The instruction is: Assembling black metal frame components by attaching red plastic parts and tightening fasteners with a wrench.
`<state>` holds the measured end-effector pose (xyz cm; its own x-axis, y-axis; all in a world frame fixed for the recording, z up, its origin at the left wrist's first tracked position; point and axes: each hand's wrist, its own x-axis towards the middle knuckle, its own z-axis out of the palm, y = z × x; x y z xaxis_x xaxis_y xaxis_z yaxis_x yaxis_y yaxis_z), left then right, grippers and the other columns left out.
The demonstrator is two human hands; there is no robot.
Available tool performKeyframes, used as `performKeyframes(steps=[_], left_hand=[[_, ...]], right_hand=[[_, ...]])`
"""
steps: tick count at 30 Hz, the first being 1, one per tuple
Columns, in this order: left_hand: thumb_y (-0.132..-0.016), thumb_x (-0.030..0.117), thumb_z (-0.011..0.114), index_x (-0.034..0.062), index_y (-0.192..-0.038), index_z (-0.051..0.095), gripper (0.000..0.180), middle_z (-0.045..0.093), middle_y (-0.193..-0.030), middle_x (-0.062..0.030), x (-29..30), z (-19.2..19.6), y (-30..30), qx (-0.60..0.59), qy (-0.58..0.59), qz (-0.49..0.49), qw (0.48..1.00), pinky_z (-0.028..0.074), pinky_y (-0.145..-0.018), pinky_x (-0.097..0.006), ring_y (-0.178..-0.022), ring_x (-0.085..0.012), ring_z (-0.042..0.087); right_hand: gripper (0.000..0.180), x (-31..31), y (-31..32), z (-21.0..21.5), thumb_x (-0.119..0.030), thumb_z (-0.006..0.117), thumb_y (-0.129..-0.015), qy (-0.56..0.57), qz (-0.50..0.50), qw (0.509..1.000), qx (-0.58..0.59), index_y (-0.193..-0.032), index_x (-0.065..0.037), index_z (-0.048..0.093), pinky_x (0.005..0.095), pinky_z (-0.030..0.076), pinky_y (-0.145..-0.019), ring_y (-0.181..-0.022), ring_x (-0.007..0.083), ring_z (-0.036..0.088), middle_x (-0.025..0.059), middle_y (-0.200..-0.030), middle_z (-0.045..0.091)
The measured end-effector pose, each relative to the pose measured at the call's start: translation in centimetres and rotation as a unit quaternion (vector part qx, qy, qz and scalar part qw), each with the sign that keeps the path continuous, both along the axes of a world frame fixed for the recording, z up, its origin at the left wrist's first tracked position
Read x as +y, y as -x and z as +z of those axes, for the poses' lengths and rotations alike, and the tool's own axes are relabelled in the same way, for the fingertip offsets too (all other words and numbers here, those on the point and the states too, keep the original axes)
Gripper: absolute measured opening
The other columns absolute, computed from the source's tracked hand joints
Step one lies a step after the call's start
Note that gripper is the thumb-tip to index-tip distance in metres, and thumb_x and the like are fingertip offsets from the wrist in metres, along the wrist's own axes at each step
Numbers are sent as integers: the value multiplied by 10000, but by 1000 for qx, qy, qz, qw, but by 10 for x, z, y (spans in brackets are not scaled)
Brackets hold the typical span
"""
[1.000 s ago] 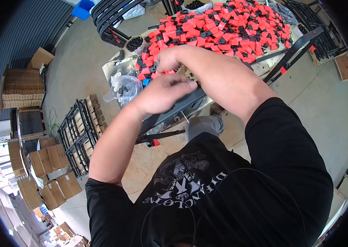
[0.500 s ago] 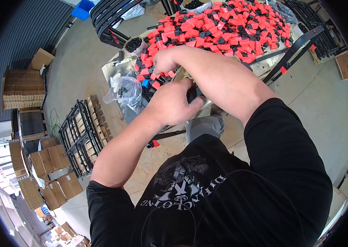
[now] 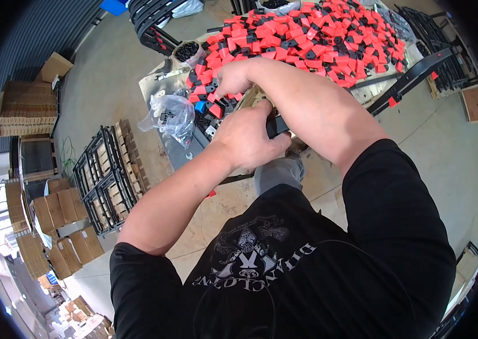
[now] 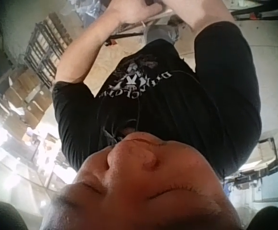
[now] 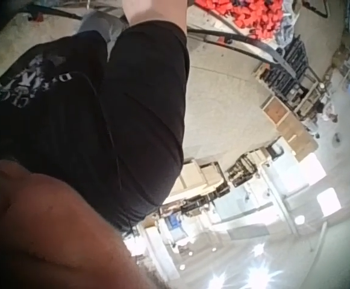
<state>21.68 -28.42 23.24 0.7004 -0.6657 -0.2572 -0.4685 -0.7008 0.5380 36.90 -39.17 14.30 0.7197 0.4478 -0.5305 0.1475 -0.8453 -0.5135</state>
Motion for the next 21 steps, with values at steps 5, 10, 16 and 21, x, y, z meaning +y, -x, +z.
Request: performKeyframes(steps=[5,10,16,21], left_hand=[[-840,331,738,-32,-1134,664,473,717,-994,-191,31,5,-4,-10,198,35,980,552,-823,-397,-925,-279,701],[-969,241,638,-32,-1163,661,337,689,-904,-84,108,0,-7,179,163,175,954,545,-740,-331,-792,-160,642],[-1001,339,605,-14,-1189,677,407,669,-778,-51,102,10,4,314,98,206,922,485,-561,-255,-583,-97,593],[-990,389,618,-17,-1178,686,453,665,-758,-49,90,12,4,311,33,207,927,493,-550,-270,-604,-110,619]], right_hand=[[556,-7,2,5,-436,720,-879,-20,-15,1000,19,-1237,-11,697,404,538,-877,-995,271,690,186,-1131,729],[454,-9,0,-7,-428,694,-892,-49,-32,998,-24,-1018,8,704,404,484,-645,-704,251,607,143,-843,668],[432,-4,4,-4,-415,680,-903,-63,-41,997,-15,-879,16,703,405,442,-526,-555,238,556,124,-697,626],[572,-5,5,10,-448,721,-878,-5,-32,999,39,-1265,-30,669,391,538,-711,-816,237,663,133,-1010,712]])
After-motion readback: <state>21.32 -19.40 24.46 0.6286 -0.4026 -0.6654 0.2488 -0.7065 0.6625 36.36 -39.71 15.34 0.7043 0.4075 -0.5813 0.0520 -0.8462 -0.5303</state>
